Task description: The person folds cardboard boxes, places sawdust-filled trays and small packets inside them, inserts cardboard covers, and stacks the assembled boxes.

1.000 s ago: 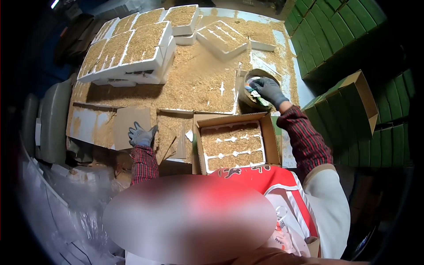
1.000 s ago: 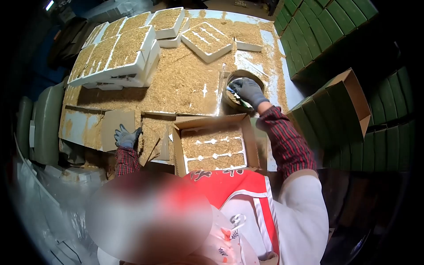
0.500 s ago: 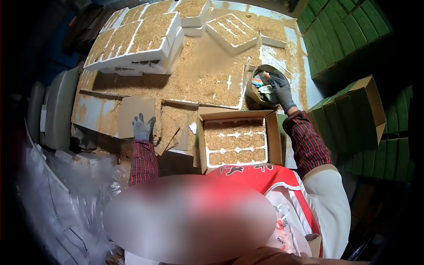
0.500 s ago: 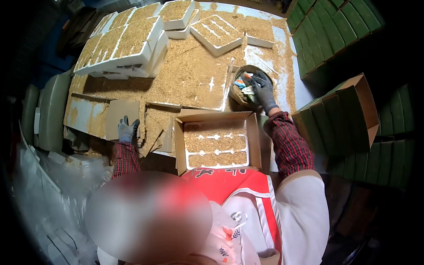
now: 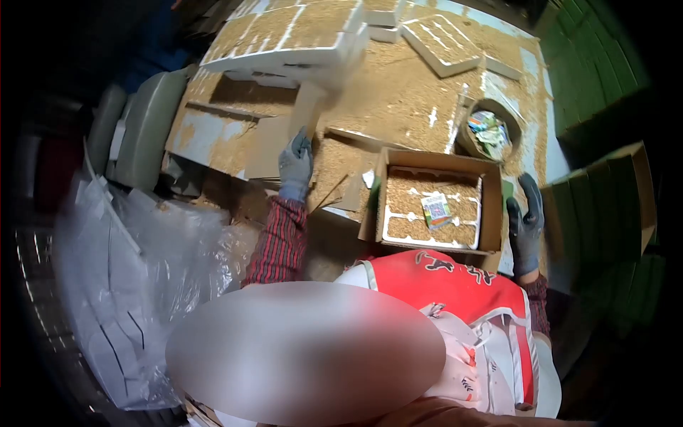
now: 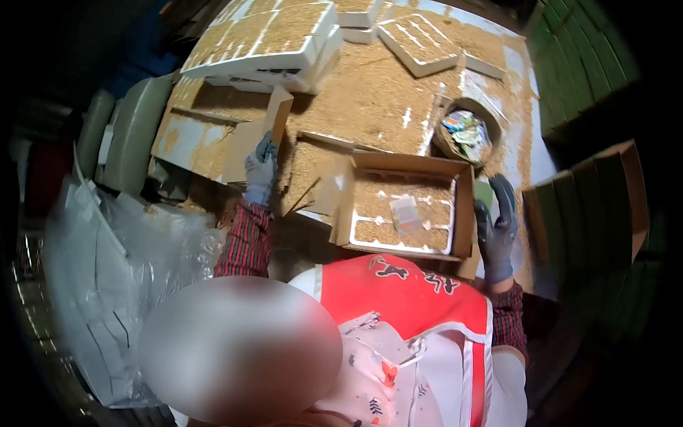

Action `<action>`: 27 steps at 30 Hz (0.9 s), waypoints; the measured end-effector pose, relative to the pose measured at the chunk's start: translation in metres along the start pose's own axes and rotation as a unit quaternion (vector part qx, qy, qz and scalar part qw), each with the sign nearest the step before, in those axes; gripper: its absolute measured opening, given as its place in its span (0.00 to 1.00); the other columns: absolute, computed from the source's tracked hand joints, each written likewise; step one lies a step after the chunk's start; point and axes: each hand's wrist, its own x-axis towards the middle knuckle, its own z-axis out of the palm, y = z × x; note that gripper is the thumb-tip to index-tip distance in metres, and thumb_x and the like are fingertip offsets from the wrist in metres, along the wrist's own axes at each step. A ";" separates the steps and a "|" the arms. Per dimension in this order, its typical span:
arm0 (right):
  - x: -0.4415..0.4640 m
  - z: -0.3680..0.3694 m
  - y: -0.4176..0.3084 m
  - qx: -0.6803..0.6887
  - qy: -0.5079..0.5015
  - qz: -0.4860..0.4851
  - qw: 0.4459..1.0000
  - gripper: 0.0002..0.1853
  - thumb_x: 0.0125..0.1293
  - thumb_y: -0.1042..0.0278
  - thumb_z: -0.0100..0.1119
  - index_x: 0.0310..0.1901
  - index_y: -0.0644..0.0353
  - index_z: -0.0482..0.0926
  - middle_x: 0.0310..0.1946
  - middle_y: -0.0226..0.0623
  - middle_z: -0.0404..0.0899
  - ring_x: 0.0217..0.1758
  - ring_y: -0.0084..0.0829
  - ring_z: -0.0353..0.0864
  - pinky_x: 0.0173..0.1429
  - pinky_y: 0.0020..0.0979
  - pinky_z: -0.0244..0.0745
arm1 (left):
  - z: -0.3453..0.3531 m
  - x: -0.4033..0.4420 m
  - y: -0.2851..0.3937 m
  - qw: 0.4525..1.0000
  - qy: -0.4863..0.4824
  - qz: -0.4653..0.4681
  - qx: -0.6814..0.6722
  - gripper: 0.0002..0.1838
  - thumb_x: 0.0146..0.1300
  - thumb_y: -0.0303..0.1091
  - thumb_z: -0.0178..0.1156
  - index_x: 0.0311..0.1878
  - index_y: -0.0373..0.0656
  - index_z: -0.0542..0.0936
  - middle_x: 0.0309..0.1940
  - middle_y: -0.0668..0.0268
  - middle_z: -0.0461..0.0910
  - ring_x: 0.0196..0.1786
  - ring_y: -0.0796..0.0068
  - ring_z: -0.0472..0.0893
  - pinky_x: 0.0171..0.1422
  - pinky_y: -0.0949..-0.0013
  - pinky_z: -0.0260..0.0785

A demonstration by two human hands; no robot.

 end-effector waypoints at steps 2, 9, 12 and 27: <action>0.002 -0.012 -0.016 0.000 0.060 0.002 0.998 0.24 0.69 0.59 0.60 0.61 0.66 0.73 0.63 0.48 0.73 0.66 0.48 0.71 0.70 0.40 0.63 | 0.012 -0.033 0.081 0.972 -0.061 0.224 -0.025 0.19 0.61 0.19 0.54 0.55 0.38 0.81 0.51 0.53 0.82 0.55 0.54 0.81 0.62 0.58 0.71; -0.002 0.002 -0.066 -0.165 -0.260 -0.164 0.937 0.19 0.57 0.58 0.65 0.50 0.52 0.80 0.52 0.45 0.75 0.62 0.46 0.71 0.65 0.44 0.66 | 0.078 -0.063 0.154 0.763 -0.478 0.426 0.088 0.08 0.53 0.29 0.58 0.37 0.52 0.81 0.44 0.69 0.79 0.57 0.70 0.75 0.69 0.60 0.63; -0.022 0.041 -0.029 -0.198 -0.497 -0.029 0.844 0.15 0.61 0.52 0.59 0.43 0.50 0.84 0.43 0.43 0.78 0.53 0.44 0.77 0.59 0.43 0.69 | 0.103 -0.068 0.131 0.745 -0.581 0.317 0.082 0.05 0.54 0.32 0.59 0.35 0.51 0.80 0.40 0.70 0.77 0.54 0.66 0.73 0.65 0.58 0.63; -0.036 0.039 0.081 0.218 -0.164 0.253 0.928 0.30 0.75 0.47 0.48 0.67 0.64 0.67 0.61 0.42 0.75 0.59 0.36 0.76 0.60 0.33 0.72 | 0.065 -0.091 0.105 0.942 -0.188 0.061 -0.272 0.21 0.73 0.37 0.52 0.65 0.38 0.71 0.62 0.58 0.75 0.63 0.63 0.74 0.69 0.63 0.65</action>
